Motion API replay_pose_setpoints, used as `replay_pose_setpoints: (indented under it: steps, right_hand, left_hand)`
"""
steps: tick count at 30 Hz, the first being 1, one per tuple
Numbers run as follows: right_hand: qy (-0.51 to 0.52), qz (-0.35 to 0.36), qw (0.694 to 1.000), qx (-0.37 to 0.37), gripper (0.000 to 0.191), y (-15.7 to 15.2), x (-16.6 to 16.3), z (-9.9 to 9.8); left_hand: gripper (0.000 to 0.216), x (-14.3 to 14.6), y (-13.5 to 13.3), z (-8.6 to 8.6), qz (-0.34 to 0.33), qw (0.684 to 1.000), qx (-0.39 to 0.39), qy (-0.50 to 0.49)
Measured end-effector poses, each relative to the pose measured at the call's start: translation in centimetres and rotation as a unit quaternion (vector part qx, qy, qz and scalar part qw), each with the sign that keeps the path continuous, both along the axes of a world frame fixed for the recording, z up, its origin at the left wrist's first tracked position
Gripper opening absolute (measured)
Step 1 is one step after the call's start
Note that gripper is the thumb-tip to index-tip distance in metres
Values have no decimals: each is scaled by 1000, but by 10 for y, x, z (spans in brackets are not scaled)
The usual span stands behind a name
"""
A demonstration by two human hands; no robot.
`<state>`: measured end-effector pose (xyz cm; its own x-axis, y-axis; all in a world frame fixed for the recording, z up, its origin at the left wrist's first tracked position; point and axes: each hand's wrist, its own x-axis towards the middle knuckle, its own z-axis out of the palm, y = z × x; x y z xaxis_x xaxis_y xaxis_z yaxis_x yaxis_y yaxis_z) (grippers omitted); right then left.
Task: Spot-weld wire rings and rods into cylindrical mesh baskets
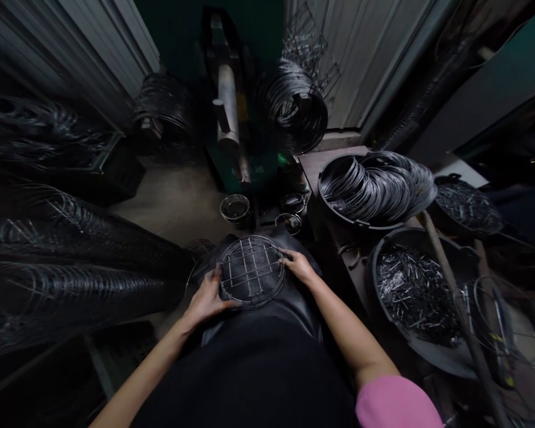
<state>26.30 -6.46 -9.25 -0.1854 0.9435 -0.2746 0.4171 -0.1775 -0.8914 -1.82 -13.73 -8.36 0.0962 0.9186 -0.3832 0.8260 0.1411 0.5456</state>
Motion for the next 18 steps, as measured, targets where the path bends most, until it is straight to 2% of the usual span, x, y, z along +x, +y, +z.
replay_pose_setpoints:
  steps: [6,11,15,18]
  right_hand:
    - [-1,-19,1000,9,42,0,0,-5]
    - [2,-36,999,16,39,-2,-5,-1]
    - [5,-65,997,52,38,-19,-8,3]
    - [13,-84,995,51,37,-29,-5,2]
  left_hand:
    - [122,12,-2,1,15,998,23,61]
    - [123,14,-1,3,26,999,19,35]
    - [121,-5,0,3,26,996,22,-81]
    - [100,-28,3,8,39,971,-34,-235]
